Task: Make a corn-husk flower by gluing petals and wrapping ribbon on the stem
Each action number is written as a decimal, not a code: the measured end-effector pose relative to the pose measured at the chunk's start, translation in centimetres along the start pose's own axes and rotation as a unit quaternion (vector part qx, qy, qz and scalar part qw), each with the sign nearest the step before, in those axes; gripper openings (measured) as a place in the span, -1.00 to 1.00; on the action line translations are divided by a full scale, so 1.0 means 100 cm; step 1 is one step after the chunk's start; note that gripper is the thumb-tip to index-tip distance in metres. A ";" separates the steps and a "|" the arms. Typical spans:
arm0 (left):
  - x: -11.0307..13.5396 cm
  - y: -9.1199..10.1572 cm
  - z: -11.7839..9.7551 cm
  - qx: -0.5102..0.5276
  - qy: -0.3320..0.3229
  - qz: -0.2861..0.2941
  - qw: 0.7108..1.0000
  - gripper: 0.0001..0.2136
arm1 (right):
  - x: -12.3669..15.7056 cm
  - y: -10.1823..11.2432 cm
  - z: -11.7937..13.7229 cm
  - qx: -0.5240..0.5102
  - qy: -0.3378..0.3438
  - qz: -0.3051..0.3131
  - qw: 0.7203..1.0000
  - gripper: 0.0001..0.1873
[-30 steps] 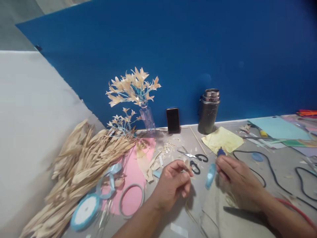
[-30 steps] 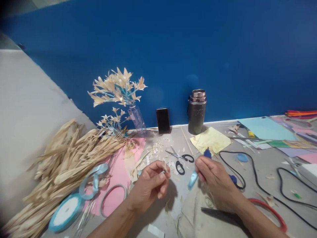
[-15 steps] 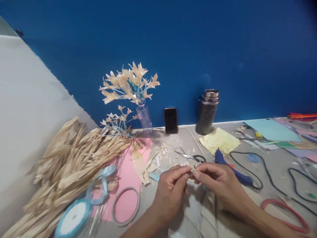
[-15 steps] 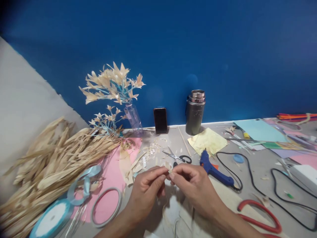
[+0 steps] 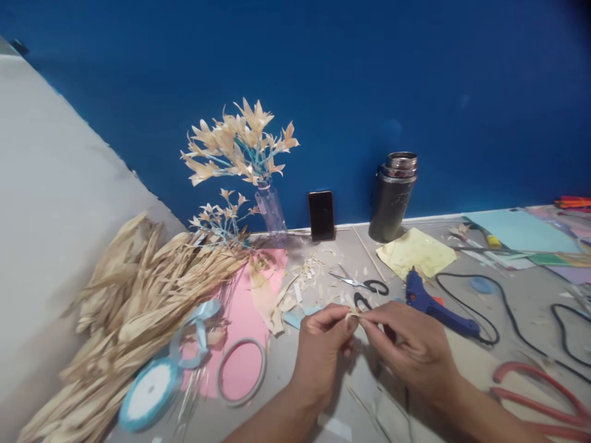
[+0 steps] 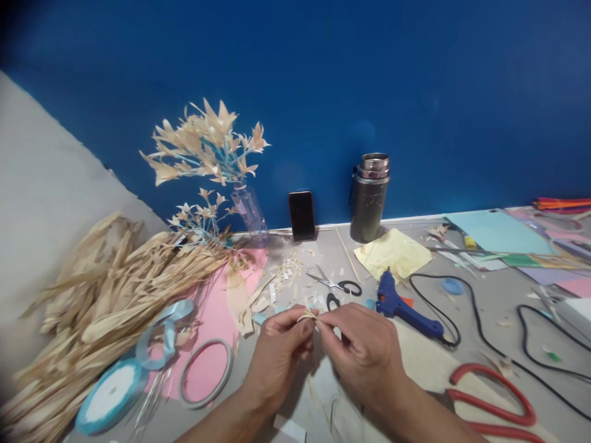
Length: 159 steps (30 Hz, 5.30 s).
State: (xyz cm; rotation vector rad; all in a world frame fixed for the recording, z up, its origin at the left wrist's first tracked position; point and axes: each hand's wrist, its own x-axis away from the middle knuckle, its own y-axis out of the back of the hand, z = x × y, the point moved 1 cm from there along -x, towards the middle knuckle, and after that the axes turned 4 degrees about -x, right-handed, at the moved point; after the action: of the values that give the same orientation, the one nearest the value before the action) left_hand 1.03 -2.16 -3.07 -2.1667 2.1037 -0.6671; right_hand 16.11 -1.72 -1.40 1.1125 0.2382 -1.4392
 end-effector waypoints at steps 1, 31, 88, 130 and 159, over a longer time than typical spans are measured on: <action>0.001 0.000 0.002 0.005 0.005 0.005 1.000 -0.70 | 0.001 0.000 0.000 0.001 -0.005 0.001 1.000 -0.86; 0.005 0.005 -0.010 -0.240 -0.271 -0.024 0.932 -0.91 | 0.009 -0.004 -0.001 0.001 -0.119 0.051 0.992 -0.82; -0.002 0.004 -0.002 0.003 0.025 0.090 0.996 -0.68 | 0.001 0.008 -0.001 -0.207 -0.366 0.091 0.903 -0.68; 0.015 0.013 -0.024 0.083 0.019 0.104 0.991 -0.69 | 0.002 0.005 -0.004 -0.236 -0.383 0.106 0.887 -0.54; 0.036 0.067 -0.045 0.028 -0.003 0.038 0.999 -0.63 | -0.034 -0.015 -0.024 -0.035 -0.267 0.350 0.897 -0.72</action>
State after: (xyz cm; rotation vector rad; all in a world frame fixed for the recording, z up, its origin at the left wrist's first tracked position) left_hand -6.83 -4.99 -0.24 -2.0470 2.1254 -0.7016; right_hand 15.30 2.58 -0.83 0.6000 -0.4634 -1.0071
